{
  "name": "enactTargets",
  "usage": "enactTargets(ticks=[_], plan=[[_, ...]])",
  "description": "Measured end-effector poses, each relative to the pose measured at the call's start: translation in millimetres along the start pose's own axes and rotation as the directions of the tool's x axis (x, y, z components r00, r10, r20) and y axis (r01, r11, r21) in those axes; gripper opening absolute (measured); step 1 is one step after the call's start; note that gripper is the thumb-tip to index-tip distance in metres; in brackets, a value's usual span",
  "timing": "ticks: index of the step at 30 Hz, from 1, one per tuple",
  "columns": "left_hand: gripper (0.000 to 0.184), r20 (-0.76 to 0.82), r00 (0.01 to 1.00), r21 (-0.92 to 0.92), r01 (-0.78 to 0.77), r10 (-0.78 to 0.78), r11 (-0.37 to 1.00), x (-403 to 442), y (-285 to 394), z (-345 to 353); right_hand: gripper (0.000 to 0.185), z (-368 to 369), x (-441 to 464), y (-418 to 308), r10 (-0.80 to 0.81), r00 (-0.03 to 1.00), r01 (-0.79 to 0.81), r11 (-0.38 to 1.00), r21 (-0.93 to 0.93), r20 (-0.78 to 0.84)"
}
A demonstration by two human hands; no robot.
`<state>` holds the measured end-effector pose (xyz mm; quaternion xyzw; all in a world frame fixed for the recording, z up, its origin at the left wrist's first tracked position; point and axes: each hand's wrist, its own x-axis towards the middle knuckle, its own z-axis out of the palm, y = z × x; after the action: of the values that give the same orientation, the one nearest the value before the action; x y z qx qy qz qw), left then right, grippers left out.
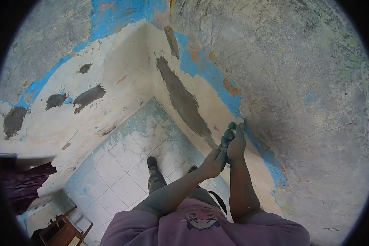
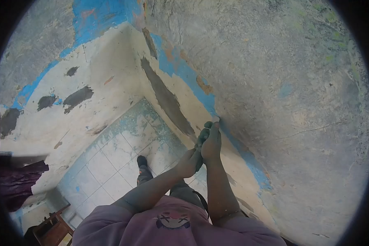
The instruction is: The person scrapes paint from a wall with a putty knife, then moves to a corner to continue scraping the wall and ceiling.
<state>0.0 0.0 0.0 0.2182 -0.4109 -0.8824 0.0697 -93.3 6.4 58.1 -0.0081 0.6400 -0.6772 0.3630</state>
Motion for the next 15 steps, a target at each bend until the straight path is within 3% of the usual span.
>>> enactTargets(ticks=[2,8,11,15], plan=[[0.037,-0.074,0.997,-0.009,-0.005,0.004,1.0,-7,2,10,0.045,-3,-5,-3,0.044,0.999,-0.044,0.999,0.025,-0.01],[0.04,-0.057,0.997,0.009,-0.054,0.054,0.998,6,-7,11,0.044,-5,3,0,-0.029,0.999,0.028,0.999,-0.043,-0.026],[0.043,-0.053,0.995,0.033,-0.088,0.09,0.996,-3,-4,19,0.044,-10,-7,-9,0.036,0.999,-0.035,0.999,0.025,-0.031],[0.043,-0.074,0.992,0.018,-0.104,0.106,0.994,1,-15,26,0.044,-17,-4,-7,0.029,1.0,-0.029,0.999,-0.027,-0.006]])
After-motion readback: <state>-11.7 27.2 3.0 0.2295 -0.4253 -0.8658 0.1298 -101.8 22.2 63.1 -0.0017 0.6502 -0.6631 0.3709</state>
